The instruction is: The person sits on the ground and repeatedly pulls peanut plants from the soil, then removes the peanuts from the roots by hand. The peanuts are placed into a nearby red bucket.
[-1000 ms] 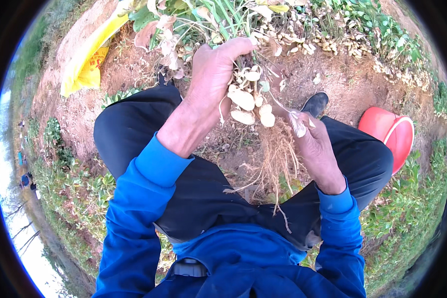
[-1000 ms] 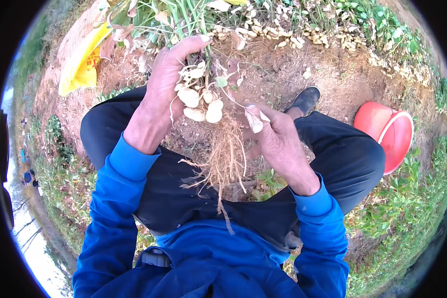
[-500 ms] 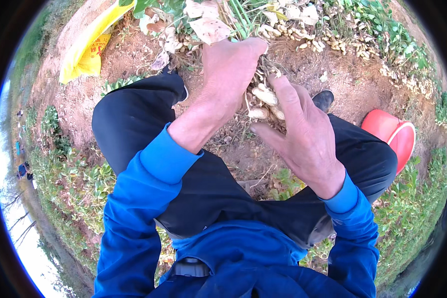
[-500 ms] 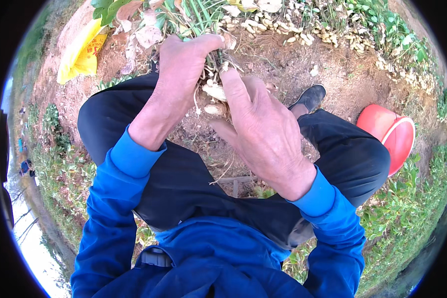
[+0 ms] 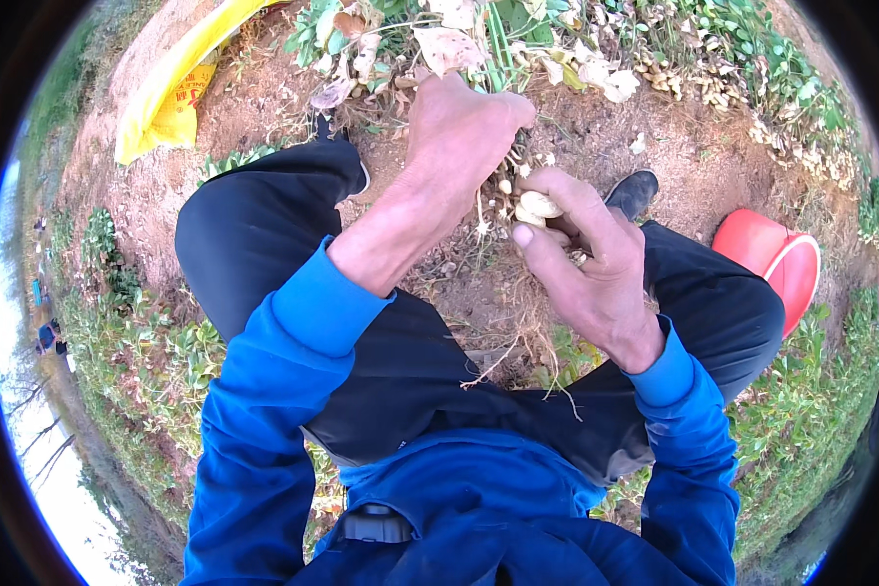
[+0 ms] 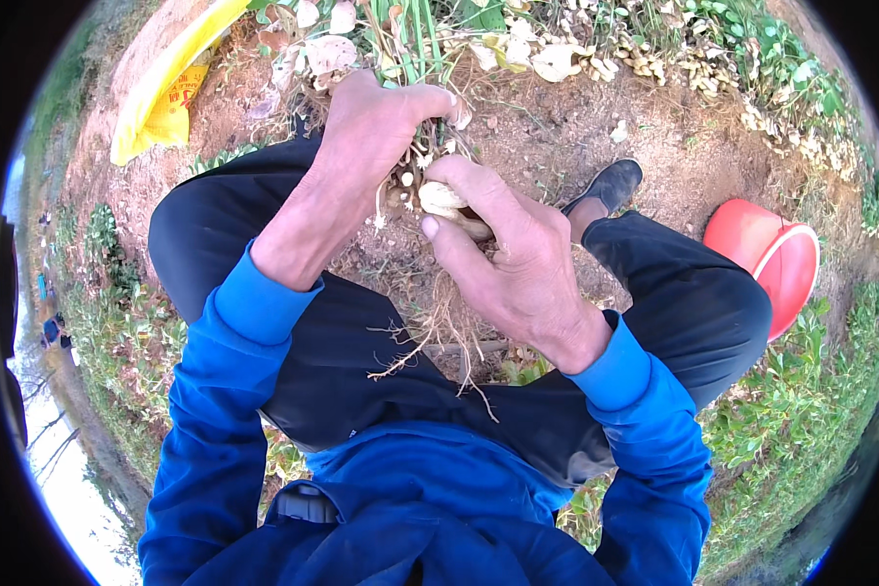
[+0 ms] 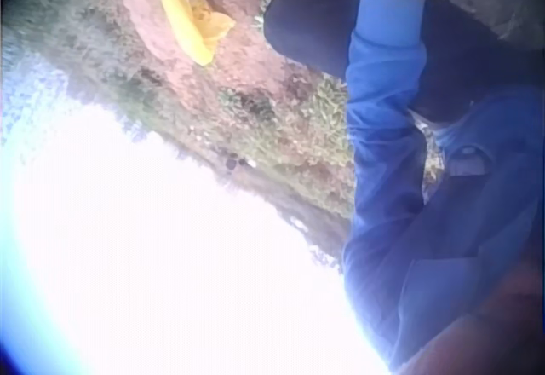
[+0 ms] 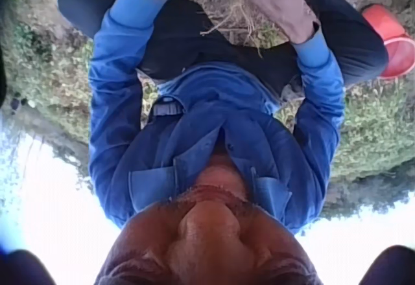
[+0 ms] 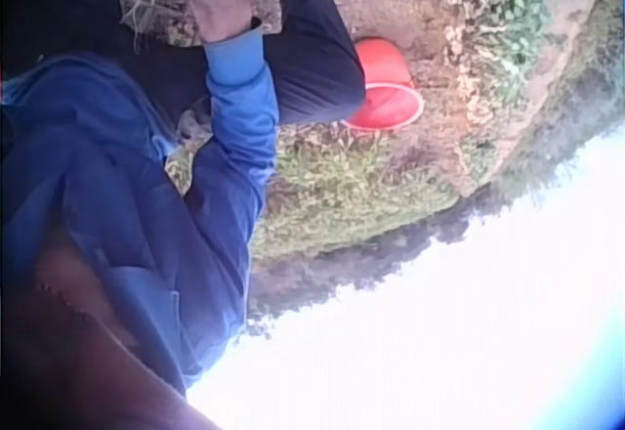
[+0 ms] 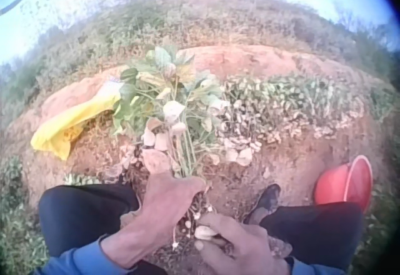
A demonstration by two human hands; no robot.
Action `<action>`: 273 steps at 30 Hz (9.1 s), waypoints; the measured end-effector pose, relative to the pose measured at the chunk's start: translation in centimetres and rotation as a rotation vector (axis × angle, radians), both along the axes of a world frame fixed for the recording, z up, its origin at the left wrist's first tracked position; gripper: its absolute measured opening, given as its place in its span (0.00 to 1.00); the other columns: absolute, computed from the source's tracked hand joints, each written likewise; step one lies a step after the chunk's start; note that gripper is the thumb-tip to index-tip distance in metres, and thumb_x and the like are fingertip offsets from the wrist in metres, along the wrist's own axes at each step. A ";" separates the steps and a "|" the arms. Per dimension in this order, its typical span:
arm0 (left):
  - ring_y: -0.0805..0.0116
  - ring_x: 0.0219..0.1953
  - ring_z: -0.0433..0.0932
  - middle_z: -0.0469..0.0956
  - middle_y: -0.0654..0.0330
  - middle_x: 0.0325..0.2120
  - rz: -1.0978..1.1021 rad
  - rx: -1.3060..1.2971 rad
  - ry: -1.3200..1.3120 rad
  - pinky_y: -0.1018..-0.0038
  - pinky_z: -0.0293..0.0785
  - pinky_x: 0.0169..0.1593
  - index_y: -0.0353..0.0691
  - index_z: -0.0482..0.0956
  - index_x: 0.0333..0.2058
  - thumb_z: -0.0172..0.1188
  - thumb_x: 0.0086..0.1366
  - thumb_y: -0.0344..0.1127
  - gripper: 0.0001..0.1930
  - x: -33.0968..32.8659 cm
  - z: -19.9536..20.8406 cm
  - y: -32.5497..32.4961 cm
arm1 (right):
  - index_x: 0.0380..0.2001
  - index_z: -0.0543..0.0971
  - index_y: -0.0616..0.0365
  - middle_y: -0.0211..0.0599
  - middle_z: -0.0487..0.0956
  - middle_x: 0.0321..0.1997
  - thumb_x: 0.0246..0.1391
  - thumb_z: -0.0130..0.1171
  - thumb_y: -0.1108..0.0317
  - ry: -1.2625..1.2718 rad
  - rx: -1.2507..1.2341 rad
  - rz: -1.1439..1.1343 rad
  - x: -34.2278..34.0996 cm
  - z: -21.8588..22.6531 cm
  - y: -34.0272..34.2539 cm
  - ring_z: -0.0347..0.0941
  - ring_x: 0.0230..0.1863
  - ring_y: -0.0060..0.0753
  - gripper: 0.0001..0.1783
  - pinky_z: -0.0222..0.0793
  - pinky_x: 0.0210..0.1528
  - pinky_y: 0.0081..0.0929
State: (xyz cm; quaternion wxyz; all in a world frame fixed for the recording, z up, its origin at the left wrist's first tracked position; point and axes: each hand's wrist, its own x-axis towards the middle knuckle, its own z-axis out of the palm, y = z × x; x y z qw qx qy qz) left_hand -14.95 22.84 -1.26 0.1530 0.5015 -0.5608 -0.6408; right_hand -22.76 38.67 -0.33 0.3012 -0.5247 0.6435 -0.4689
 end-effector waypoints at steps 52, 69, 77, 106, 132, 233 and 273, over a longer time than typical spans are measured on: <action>0.72 0.17 0.74 0.75 0.61 0.19 0.181 0.005 0.310 0.74 0.75 0.23 0.35 0.74 0.27 0.51 0.66 0.31 0.09 3.2 3.6 -1.7 | 0.31 0.73 0.59 0.24 0.74 0.23 0.54 0.62 0.79 -0.409 -0.030 -0.578 -0.9 3.2 2.7 0.67 0.21 0.14 0.07 0.64 0.24 0.15; 0.72 0.19 0.71 0.80 0.59 0.24 0.627 -0.636 -0.449 0.66 0.74 0.33 0.37 0.80 0.33 0.66 0.58 0.45 0.15 30.8 5.8 -11.3 | 0.54 0.76 0.63 0.35 0.81 0.35 0.62 0.60 0.59 0.184 0.522 -1.247 -42.1 -9.2 41.0 0.72 0.27 0.17 0.23 0.63 0.26 0.15; 0.68 0.19 0.71 0.76 0.52 0.17 0.423 -0.447 -0.835 0.66 0.70 0.24 0.25 0.75 0.26 0.65 0.58 0.42 0.20 42.2 -16.7 -0.9 | 0.60 0.72 0.63 0.43 0.81 0.47 0.64 0.58 0.61 0.171 0.588 -1.171 -41.5 -17.4 41.9 0.79 0.46 0.25 0.26 0.73 0.37 0.19; 0.66 0.25 0.76 0.79 0.54 0.28 -0.236 -0.174 -0.868 0.66 0.73 0.32 0.22 0.78 0.40 0.64 0.61 0.58 0.33 -4.0 -20.5 -22.9 | 0.42 0.77 0.64 0.51 0.80 0.39 0.46 0.64 0.80 0.265 0.474 0.105 -8.1 2.3 -1.7 0.79 0.36 0.53 0.17 0.76 0.39 0.38; 0.58 0.41 0.83 0.82 0.53 0.40 0.171 0.410 0.609 0.58 0.83 0.49 0.36 0.75 0.46 0.54 0.69 0.37 0.12 2.9 0.5 -11.5 | 0.46 0.77 0.61 0.45 0.80 0.38 0.56 0.62 0.77 0.016 0.196 -0.116 -7.8 3.2 -0.8 0.80 0.35 0.35 0.14 0.75 0.36 0.29; 0.69 0.32 0.82 0.81 0.55 0.31 0.084 0.273 0.233 0.69 0.82 0.34 0.30 0.77 0.40 0.59 0.69 0.34 0.11 -2.9 2.0 -4.4 | 0.46 0.79 0.61 0.25 0.74 0.28 0.64 0.56 0.73 -0.539 0.148 -0.119 -5.0 2.9 -2.8 0.66 0.23 0.15 0.09 0.64 0.25 0.18; 0.75 0.23 0.69 0.70 0.63 0.19 0.296 -0.173 0.189 0.69 0.67 0.30 0.26 0.74 0.32 0.60 0.64 0.28 0.08 -3.1 2.7 -3.7 | 0.30 0.76 0.59 0.21 0.67 0.19 0.60 0.58 0.61 -0.884 0.707 0.017 -4.9 1.7 -2.6 0.62 0.19 0.12 0.12 0.56 0.23 0.18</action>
